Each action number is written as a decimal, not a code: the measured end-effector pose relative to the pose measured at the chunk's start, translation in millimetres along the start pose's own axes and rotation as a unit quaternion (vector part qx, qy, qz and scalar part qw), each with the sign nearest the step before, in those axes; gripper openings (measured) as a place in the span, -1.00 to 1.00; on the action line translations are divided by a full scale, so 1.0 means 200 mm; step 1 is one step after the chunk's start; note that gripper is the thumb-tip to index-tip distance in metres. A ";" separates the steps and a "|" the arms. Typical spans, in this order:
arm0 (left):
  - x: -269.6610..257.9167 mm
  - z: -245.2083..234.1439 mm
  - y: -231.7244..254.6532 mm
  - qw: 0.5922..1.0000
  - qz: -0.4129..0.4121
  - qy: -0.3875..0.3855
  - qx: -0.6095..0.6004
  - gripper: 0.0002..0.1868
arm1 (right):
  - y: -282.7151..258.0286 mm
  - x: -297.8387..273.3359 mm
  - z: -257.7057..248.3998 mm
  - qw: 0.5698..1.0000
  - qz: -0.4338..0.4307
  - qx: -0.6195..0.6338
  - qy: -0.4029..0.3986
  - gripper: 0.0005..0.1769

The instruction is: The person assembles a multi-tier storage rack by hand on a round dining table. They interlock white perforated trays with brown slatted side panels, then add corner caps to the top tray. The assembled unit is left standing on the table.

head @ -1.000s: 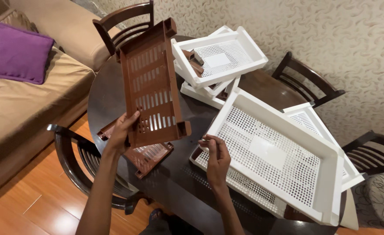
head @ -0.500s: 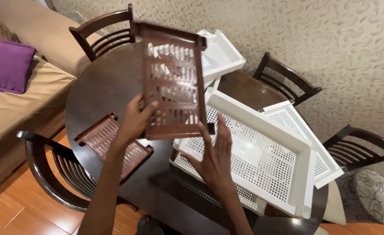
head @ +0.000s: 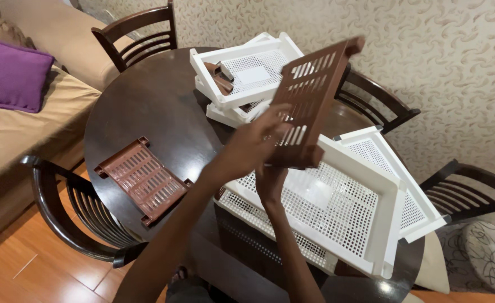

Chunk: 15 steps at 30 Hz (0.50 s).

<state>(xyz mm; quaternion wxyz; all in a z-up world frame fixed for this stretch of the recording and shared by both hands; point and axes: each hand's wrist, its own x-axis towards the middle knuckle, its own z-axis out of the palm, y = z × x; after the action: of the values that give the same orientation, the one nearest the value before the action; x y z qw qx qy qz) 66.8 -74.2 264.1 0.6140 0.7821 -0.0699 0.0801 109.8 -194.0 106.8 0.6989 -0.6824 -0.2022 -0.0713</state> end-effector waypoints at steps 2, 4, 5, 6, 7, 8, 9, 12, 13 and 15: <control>-0.05 -0.08 -0.22 0.993 0.026 0.100 0.059 -0.38 | 0.04 -0.03 0.00 0.999 0.028 0.038 0.025 -0.45; -0.16 -0.20 -0.48 0.988 0.042 0.124 0.088 -0.35 | 0.07 -0.09 0.03 0.988 0.068 0.107 0.083 -0.34; -0.21 -0.25 -0.60 0.988 0.028 0.080 0.126 -0.23 | 0.08 -0.10 0.04 0.974 0.101 0.181 0.097 -0.32; -0.25 -0.28 -0.72 0.986 0.015 0.037 0.164 -0.06 | 0.09 -0.12 0.05 0.952 0.132 0.253 0.111 -0.30; -0.29 -0.27 -0.82 0.985 -0.042 -0.013 0.168 0.04 | 0.10 -0.14 0.06 0.923 0.163 0.325 0.125 -0.26; -0.32 -0.27 -0.91 0.978 -0.099 -0.062 0.172 0.14 | 0.11 -0.15 0.08 0.916 0.167 0.343 0.125 -0.29; -0.34 -0.27 -0.98 0.966 -0.156 -0.112 0.176 0.25 | 0.12 -0.17 0.08 0.908 0.171 0.361 0.126 -0.33; -0.33 -0.19 -1.11 0.991 -0.064 -0.064 0.102 0.34 | 0.13 -0.20 0.11 0.903 0.169 0.377 0.118 -0.35; -0.32 -0.17 -1.14 0.996 -0.056 -0.062 0.043 0.28 | 0.13 -0.22 0.13 0.904 0.168 0.376 0.113 -0.34; -0.30 -0.16 -1.17 0.994 -0.042 -0.060 -0.076 0.16 | 0.14 -0.25 0.18 0.918 0.155 0.341 0.130 -0.33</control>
<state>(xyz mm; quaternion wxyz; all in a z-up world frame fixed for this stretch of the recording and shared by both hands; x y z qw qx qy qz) 54.6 13.1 36.5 0.6696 0.7385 -0.0791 0.0015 68.5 -164.7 61.8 0.9117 -0.4099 -0.0136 0.0234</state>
